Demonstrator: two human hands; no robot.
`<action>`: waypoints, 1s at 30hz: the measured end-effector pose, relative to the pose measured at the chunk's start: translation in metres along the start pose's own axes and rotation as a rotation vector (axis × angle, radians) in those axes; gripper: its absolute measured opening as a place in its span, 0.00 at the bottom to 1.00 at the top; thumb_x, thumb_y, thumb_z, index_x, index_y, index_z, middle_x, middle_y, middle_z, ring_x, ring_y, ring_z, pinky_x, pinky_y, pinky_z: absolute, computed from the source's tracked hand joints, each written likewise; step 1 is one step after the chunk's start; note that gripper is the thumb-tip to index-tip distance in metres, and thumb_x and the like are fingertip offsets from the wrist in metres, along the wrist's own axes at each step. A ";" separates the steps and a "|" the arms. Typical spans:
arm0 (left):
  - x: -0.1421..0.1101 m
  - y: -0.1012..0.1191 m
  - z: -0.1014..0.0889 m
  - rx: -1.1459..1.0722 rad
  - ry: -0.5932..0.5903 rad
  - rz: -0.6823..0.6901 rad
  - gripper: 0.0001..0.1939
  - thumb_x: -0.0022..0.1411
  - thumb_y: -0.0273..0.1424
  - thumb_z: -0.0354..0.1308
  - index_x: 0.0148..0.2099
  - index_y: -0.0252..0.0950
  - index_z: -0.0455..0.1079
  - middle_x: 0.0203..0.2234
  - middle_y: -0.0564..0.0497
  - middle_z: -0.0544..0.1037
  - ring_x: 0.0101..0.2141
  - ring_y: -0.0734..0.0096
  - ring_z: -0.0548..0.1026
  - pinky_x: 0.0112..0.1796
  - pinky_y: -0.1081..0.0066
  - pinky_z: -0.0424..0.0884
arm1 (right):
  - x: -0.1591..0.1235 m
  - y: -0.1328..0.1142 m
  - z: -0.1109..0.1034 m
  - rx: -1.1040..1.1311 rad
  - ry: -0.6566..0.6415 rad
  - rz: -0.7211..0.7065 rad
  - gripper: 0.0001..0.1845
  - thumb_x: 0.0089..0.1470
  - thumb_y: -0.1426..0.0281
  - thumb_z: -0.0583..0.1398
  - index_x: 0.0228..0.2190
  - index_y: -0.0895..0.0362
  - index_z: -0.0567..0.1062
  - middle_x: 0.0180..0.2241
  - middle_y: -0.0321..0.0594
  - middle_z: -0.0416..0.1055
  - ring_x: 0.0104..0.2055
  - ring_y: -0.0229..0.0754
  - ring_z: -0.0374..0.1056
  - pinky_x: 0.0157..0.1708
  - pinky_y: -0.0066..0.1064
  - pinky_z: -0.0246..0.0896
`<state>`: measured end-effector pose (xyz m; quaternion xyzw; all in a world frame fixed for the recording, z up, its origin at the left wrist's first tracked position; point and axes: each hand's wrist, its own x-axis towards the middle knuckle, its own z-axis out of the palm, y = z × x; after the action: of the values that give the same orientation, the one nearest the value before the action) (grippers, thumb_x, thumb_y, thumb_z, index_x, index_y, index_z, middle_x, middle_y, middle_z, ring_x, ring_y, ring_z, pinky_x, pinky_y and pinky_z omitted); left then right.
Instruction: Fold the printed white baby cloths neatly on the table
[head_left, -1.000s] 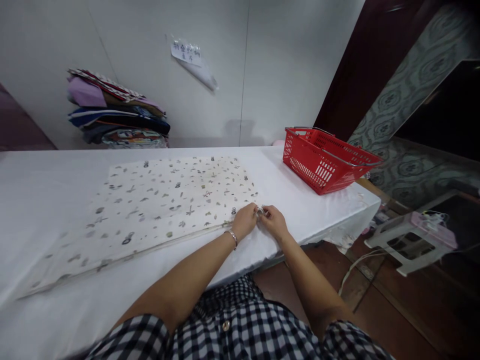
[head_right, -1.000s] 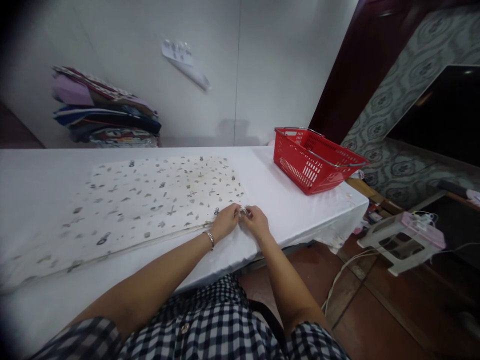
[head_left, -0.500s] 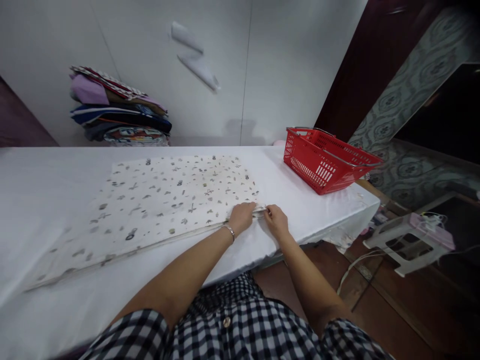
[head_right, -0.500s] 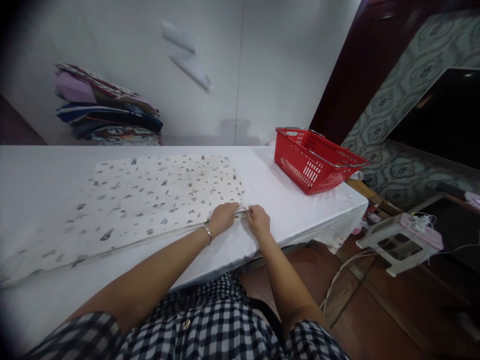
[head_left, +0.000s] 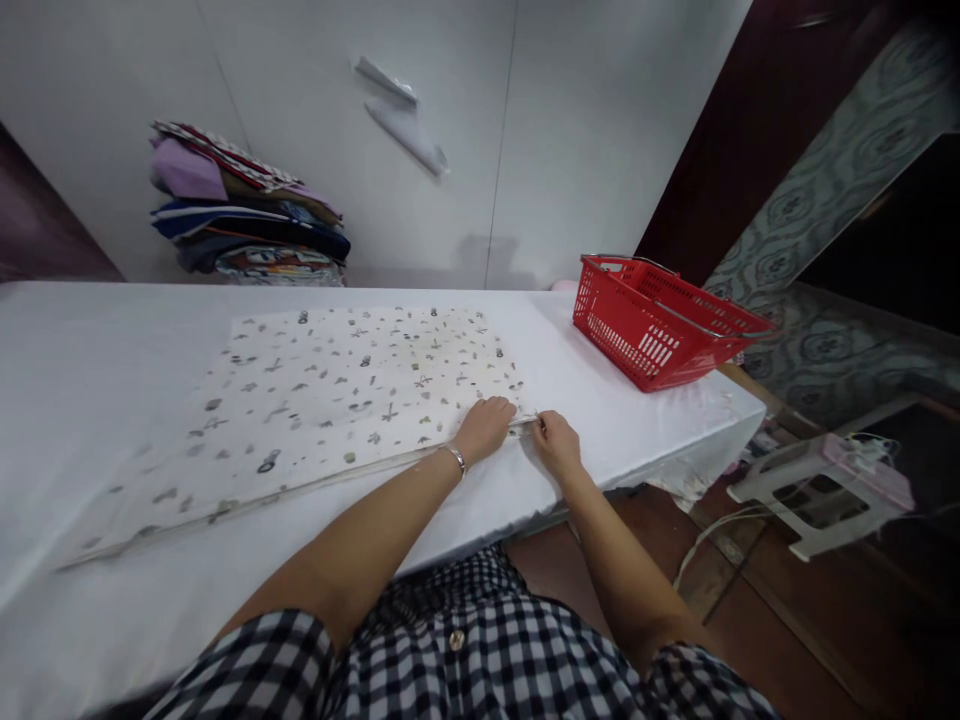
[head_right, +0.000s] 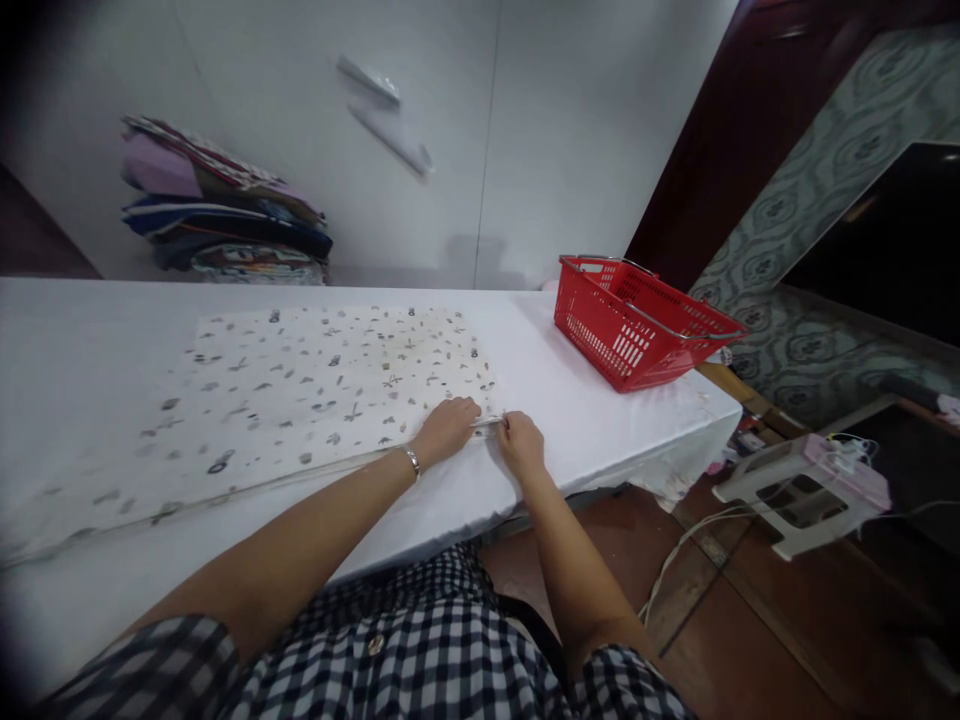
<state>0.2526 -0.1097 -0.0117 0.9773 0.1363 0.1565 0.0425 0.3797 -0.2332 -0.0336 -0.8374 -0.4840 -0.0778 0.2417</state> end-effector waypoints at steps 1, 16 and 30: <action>0.001 0.001 0.001 0.005 0.015 0.022 0.10 0.61 0.21 0.48 0.42 0.35 0.67 0.39 0.44 0.71 0.43 0.60 0.68 0.43 0.62 0.63 | 0.000 0.000 0.000 -0.008 0.002 -0.002 0.07 0.57 0.69 0.52 0.29 0.54 0.68 0.31 0.39 0.68 0.35 0.41 0.61 0.31 0.29 0.49; -0.002 -0.009 0.013 0.013 0.121 0.163 0.13 0.65 0.21 0.45 0.43 0.35 0.70 0.52 0.43 0.69 0.50 0.61 0.66 0.46 0.62 0.62 | -0.001 -0.002 0.000 -0.045 -0.025 -0.020 0.08 0.58 0.71 0.51 0.32 0.55 0.69 0.33 0.41 0.69 0.36 0.42 0.62 0.32 0.30 0.50; 0.003 0.000 0.011 0.116 0.092 0.050 0.08 0.65 0.23 0.47 0.42 0.34 0.67 0.44 0.44 0.71 0.44 0.62 0.68 0.41 0.64 0.63 | -0.002 -0.002 -0.001 -0.063 -0.033 -0.031 0.09 0.59 0.70 0.50 0.35 0.56 0.70 0.35 0.40 0.70 0.37 0.40 0.63 0.35 0.28 0.51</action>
<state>0.2583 -0.1090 -0.0215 0.9730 0.1224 0.1940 -0.0245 0.3769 -0.2340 -0.0327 -0.8382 -0.4982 -0.0828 0.2059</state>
